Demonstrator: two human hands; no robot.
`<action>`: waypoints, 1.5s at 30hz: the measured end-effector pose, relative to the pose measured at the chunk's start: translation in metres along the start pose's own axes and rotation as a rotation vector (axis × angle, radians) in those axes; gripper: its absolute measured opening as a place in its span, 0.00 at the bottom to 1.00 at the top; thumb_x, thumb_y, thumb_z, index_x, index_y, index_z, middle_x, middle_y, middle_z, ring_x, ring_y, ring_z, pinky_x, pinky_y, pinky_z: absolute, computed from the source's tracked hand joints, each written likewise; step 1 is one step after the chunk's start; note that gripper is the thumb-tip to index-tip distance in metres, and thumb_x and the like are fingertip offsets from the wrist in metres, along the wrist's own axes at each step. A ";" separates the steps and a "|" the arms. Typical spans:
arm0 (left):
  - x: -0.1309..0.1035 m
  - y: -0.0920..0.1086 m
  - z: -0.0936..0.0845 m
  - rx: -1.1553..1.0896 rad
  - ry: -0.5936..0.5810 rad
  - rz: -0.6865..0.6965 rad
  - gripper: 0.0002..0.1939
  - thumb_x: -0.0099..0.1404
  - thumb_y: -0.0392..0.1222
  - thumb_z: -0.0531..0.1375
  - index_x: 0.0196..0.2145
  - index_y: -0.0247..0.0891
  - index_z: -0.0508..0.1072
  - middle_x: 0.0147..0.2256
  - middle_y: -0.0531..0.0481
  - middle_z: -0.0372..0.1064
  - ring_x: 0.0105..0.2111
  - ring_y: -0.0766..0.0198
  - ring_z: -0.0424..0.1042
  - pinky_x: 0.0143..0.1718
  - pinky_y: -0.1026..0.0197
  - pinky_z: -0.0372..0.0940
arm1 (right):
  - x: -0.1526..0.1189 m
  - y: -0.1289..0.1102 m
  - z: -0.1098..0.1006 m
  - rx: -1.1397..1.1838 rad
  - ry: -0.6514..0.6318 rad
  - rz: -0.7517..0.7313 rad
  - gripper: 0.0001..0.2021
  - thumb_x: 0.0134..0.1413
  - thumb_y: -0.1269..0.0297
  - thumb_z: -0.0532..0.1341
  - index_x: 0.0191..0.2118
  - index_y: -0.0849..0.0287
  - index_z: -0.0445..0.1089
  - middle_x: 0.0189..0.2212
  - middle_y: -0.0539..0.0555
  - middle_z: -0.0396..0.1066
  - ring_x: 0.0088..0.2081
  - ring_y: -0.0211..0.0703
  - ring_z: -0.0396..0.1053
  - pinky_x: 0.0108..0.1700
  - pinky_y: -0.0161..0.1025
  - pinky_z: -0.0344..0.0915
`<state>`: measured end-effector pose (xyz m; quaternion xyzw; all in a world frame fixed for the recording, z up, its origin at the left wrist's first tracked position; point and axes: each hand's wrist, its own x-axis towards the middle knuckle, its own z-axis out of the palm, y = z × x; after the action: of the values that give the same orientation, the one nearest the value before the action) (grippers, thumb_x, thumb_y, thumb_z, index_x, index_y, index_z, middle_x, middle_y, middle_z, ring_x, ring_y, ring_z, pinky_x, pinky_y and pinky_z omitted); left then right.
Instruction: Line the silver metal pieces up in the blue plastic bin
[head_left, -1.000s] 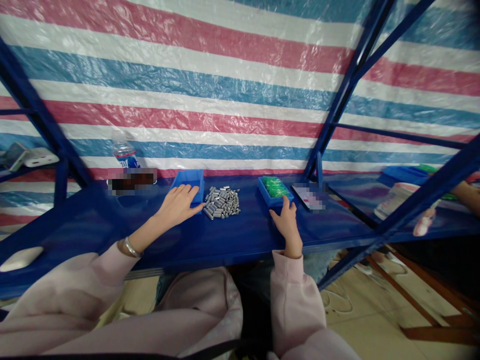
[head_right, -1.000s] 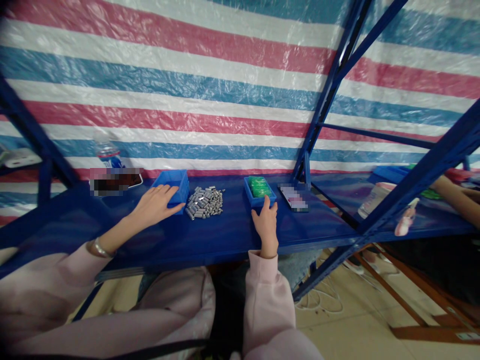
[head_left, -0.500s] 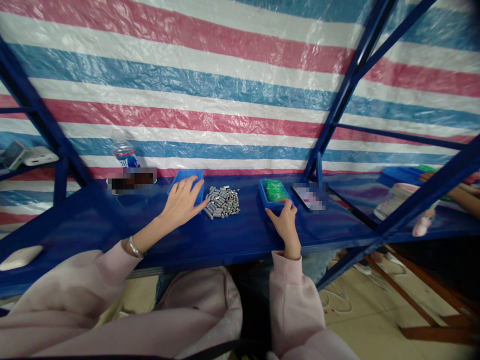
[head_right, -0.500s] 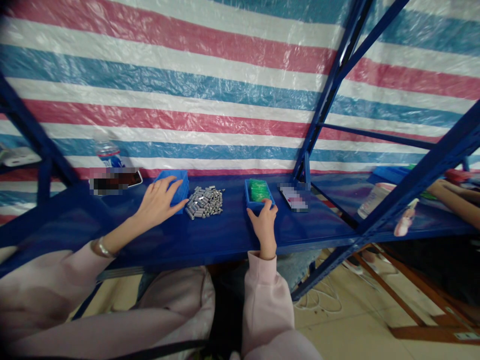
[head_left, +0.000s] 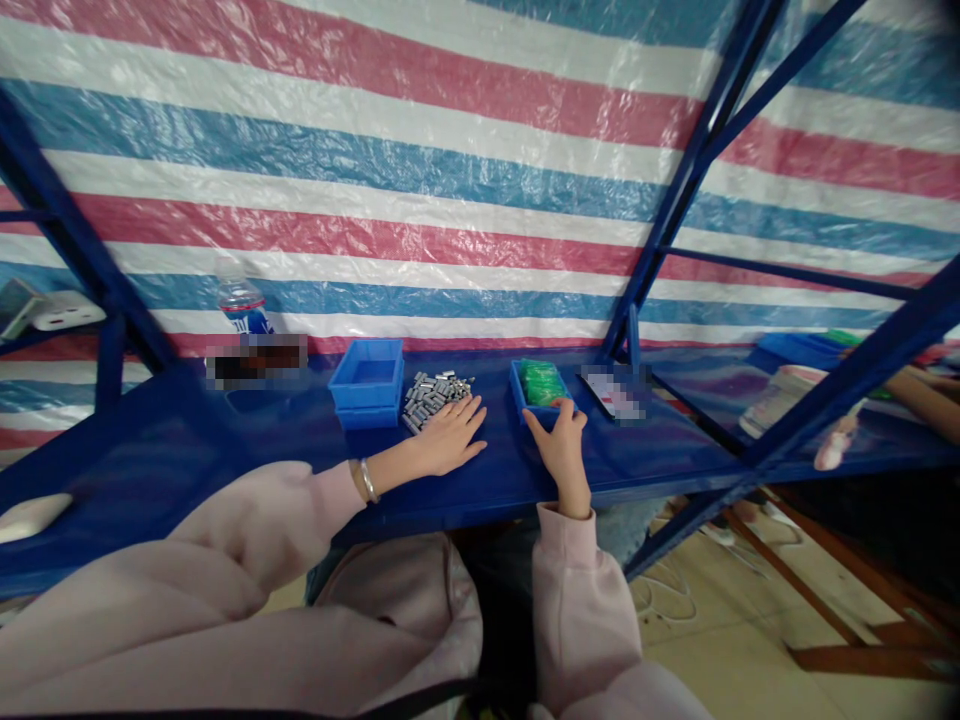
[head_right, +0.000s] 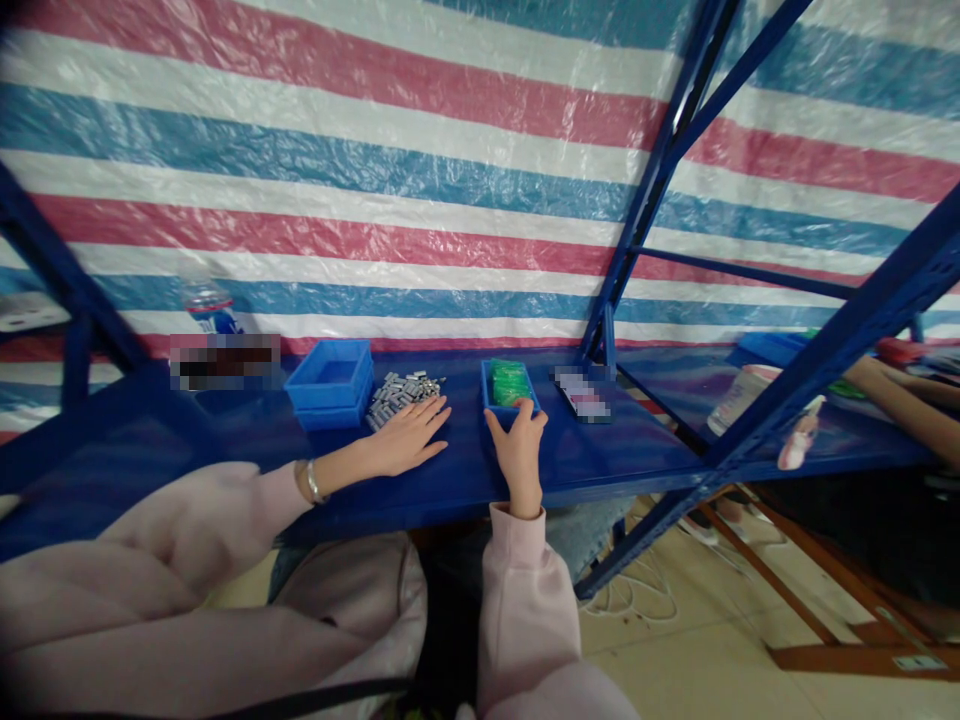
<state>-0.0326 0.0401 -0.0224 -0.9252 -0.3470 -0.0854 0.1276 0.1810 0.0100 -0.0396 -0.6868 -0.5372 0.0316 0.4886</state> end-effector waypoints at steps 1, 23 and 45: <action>0.001 0.000 0.004 -0.019 -0.005 -0.010 0.30 0.71 0.53 0.44 0.63 0.29 0.56 0.64 0.33 0.48 0.65 0.50 0.49 0.62 0.52 0.48 | 0.000 -0.001 0.001 0.000 -0.008 -0.013 0.25 0.51 0.52 0.62 0.49 0.62 0.60 0.44 0.65 0.58 0.46 0.61 0.65 0.49 0.55 0.63; 0.008 -0.001 0.000 -0.295 0.156 -0.185 0.32 0.66 0.45 0.54 0.61 0.28 0.48 0.58 0.30 0.60 0.60 0.51 0.60 0.61 0.44 0.48 | -0.012 -0.028 0.026 0.147 -0.209 -0.152 0.14 0.56 0.63 0.56 0.48 0.58 0.61 0.46 0.62 0.63 0.51 0.55 0.64 0.52 0.57 0.61; 0.005 -0.010 0.011 -0.483 0.152 0.101 0.33 0.67 0.37 0.53 0.66 0.40 0.44 0.64 0.39 0.51 0.65 0.56 0.50 0.62 0.49 0.53 | -0.002 -0.008 0.029 0.136 -0.044 0.090 0.19 0.52 0.59 0.56 0.47 0.63 0.70 0.44 0.65 0.71 0.49 0.59 0.66 0.52 0.54 0.61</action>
<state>-0.0344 0.0539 -0.0298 -0.9359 -0.2593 -0.2286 -0.0675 0.1579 0.0269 -0.0501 -0.6745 -0.5132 0.1051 0.5203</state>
